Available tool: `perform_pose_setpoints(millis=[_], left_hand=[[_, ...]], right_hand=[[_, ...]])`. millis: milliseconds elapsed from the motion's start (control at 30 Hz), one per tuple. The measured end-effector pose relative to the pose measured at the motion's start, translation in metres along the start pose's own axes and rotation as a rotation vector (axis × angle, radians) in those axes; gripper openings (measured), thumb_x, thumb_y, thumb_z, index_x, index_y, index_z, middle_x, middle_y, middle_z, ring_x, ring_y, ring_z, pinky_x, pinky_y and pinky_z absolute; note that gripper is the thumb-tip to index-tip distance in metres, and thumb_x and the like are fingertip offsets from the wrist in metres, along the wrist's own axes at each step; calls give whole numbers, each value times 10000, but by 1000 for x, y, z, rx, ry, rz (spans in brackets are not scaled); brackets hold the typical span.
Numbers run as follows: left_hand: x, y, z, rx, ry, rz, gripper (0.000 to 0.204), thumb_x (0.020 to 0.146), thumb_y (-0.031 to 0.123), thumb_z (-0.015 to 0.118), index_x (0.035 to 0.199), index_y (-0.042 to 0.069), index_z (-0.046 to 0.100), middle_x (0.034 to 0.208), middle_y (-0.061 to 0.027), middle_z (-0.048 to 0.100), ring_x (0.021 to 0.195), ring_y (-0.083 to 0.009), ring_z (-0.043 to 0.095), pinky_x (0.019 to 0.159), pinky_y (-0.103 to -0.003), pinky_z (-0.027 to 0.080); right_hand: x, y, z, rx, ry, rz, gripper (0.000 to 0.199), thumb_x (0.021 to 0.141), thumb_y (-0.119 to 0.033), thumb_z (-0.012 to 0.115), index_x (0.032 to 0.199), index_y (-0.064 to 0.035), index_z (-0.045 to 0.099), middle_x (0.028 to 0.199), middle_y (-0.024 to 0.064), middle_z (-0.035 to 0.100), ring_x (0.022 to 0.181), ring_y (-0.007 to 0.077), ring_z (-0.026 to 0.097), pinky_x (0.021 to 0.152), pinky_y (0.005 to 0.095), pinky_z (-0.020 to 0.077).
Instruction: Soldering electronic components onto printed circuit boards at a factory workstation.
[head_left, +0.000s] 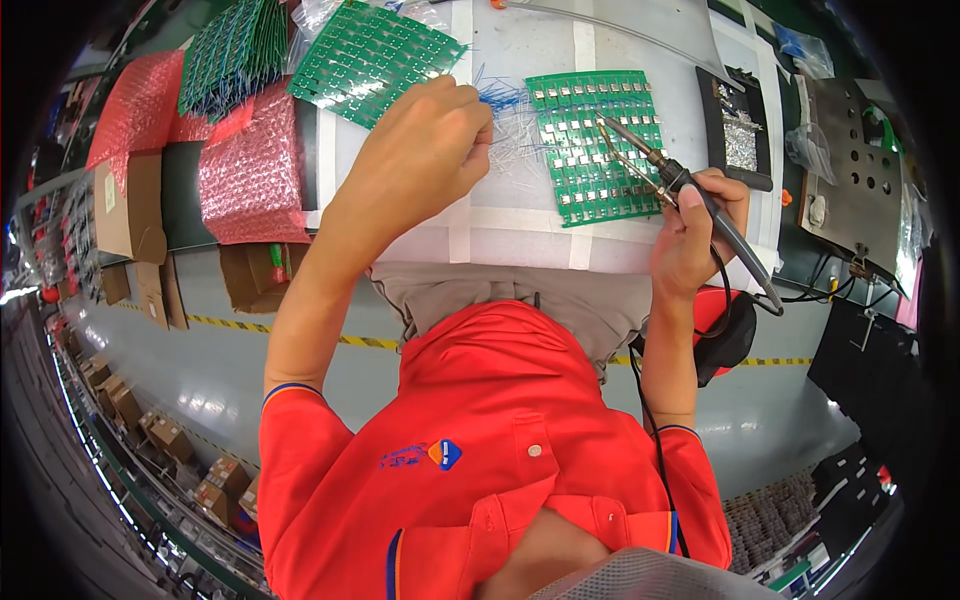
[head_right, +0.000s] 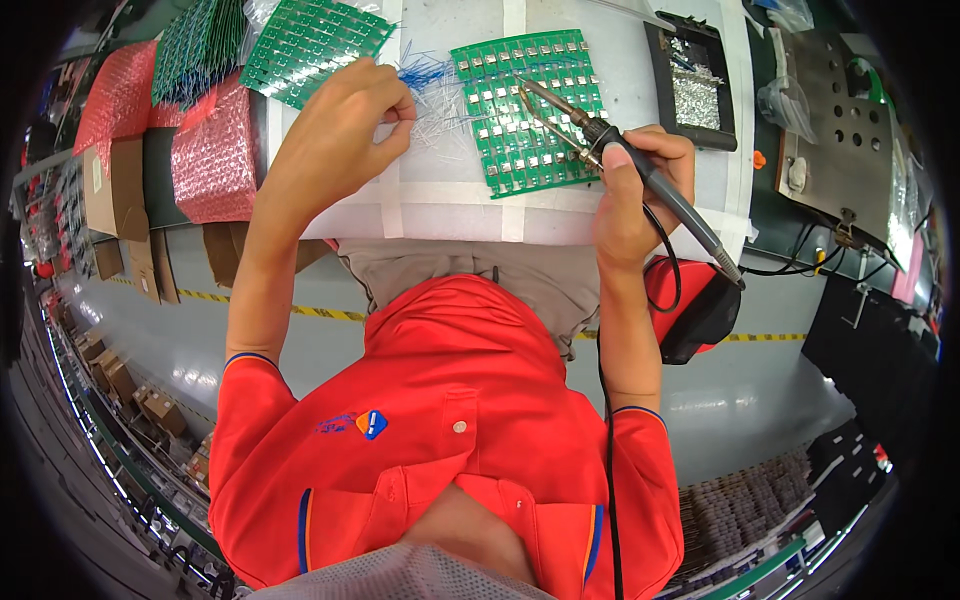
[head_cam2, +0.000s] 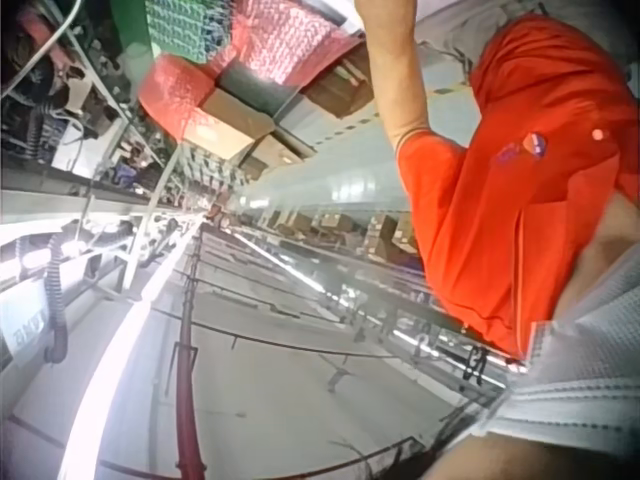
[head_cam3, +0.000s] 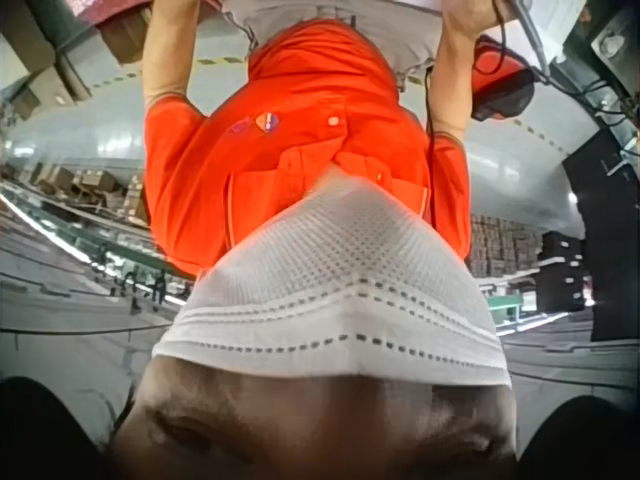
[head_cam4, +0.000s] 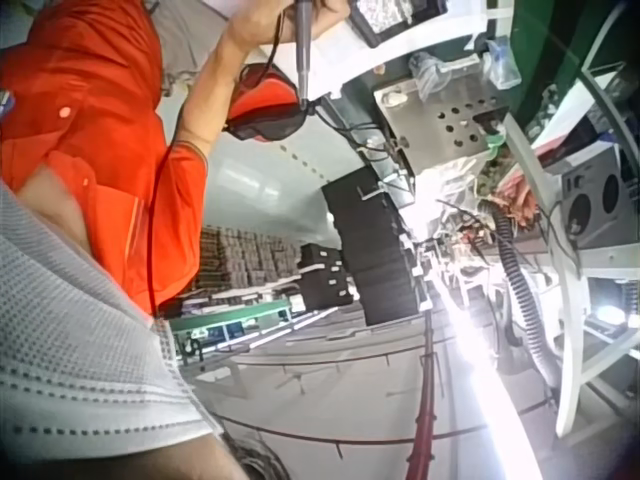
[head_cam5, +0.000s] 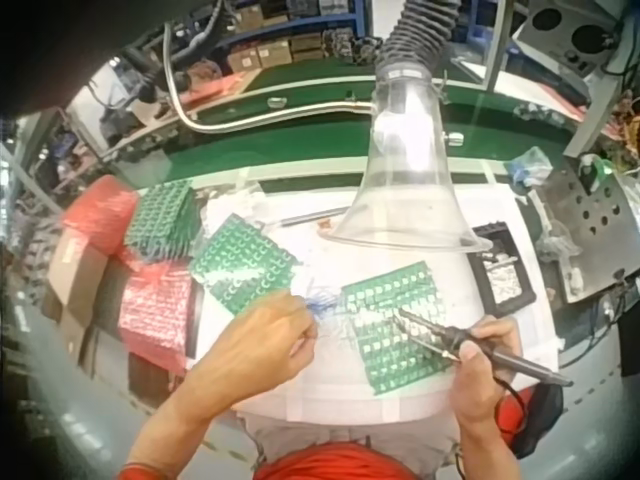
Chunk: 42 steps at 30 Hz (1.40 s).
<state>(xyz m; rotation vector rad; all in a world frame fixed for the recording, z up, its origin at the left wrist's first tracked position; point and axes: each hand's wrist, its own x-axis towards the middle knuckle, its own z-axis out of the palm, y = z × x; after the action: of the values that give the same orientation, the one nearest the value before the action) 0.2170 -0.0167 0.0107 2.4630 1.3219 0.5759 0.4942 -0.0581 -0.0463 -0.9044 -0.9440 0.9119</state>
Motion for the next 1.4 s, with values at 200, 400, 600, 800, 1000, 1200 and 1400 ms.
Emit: perform_pose_setpoints(millis=[200, 400, 600, 800, 1000, 1200, 1400], left_hand=[[-2, -2, -5, -146, -25, -117, 65, 789, 24, 694, 839, 3, 657, 815, -133, 679, 839, -343, 641, 780, -437, 524], [-2, -5, -6, -160, 46, -116, 70, 829, 22, 682, 895, 0, 682, 833, -141, 687, 854, -360, 648, 794, -448, 528], [1, -9, -5, -12, 149, -23, 83, 859, 21, 681, 935, -7, 699, 911, -139, 654, 926, -351, 630, 825, -456, 521], [-3, 0, -3, -21, 162, 15, 113, 874, 57, 743, 956, -5, 695, 879, -109, 621, 886, -315, 615, 788, -404, 505], [-4, 11, 9, -52, 10, -152, 152, 811, 123, 783, 820, -8, 708, 852, -163, 642, 905, -368, 637, 840, -459, 523], [0, 17, 14, 24, 35, -139, 112, 818, 54, 772, 835, -9, 681, 859, -140, 658, 857, -329, 654, 775, -437, 525], [6, 21, 14, 77, -37, -168, 97, 794, 43, 743, 813, -19, 671, 854, -168, 678, 861, -363, 656, 789, -457, 527]], right_hand=[[0, 0, 0, 4, 4, 1, 214, 875, 22, 716, 1036, 1, 577, 899, 57, 567, 703, 74, 499, 600, 211, 398], [0, 1, 0, 8, 15, 7, 213, 875, 21, 718, 1035, 3, 577, 906, 56, 568, 708, 75, 504, 602, 211, 403], [0, 1, 0, -4, 26, 4, 213, 876, 14, 720, 1036, 5, 579, 914, 57, 566, 713, 76, 506, 607, 213, 405], [0, 0, 0, 1, 18, 7, 209, 877, 9, 718, 1035, 3, 582, 914, 56, 563, 710, 76, 497, 608, 217, 403], [0, 0, 1, -9, 22, 9, 213, 872, 14, 718, 1039, 5, 585, 916, 57, 563, 712, 76, 501, 610, 216, 405], [0, 1, -1, 14, 9, 11, 213, 867, 35, 710, 1042, 9, 590, 934, 61, 566, 711, 74, 509, 608, 212, 414], [0, 2, -2, 12, 7, 11, 217, 870, 41, 706, 1052, 16, 590, 942, 64, 564, 704, 72, 508, 591, 214, 411]])
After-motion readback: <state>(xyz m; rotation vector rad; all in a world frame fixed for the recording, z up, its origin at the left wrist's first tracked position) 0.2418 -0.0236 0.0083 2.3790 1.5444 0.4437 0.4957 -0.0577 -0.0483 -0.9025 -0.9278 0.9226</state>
